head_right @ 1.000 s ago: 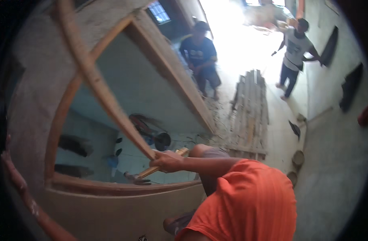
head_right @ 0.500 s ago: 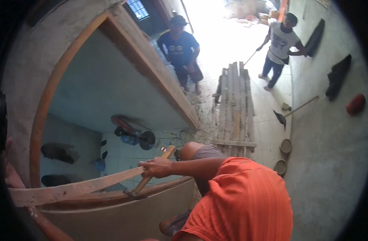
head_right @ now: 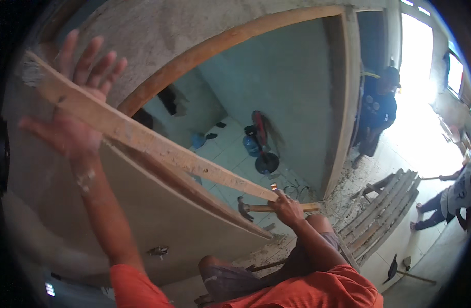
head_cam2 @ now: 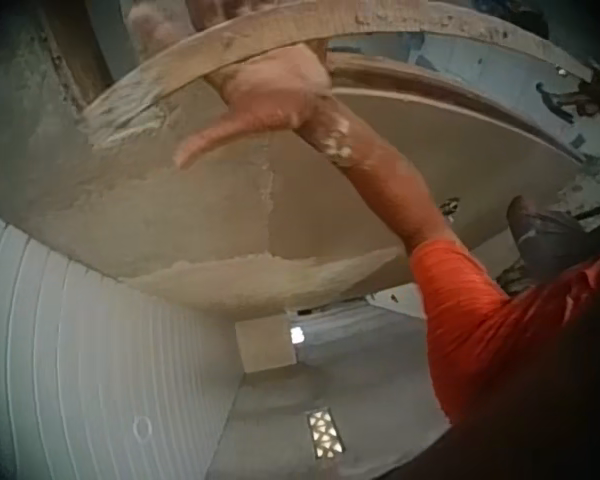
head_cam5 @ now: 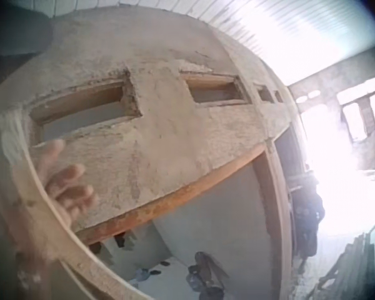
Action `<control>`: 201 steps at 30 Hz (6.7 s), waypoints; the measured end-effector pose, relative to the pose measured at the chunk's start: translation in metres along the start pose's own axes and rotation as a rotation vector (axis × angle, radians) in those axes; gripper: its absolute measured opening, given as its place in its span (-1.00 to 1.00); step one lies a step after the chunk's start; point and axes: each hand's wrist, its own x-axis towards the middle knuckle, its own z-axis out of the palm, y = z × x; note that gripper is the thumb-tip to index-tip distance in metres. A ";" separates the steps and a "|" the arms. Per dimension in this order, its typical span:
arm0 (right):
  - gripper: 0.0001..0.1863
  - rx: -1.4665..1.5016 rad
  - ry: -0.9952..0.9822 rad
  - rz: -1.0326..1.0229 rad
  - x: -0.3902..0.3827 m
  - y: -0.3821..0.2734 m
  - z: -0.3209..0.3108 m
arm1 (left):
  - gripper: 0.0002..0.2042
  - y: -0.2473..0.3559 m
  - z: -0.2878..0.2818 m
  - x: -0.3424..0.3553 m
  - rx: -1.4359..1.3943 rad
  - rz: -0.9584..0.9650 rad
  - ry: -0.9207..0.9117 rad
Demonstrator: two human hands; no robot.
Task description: The person installs a door frame by holding wooden slats against the door opening and hammering them into place.
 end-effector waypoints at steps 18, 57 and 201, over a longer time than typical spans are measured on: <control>-0.54 -0.025 0.326 -0.191 -0.006 0.002 0.006 | -0.49 0.045 0.019 -0.187 0.609 -0.079 1.638; -0.13 1.859 1.044 -0.118 0.202 -0.081 -0.289 | -0.48 -0.095 0.091 -0.159 -0.400 0.278 1.072; -0.77 0.106 0.184 1.105 -0.315 0.116 0.104 | -0.70 -0.493 0.593 -0.416 0.141 -1.127 -1.031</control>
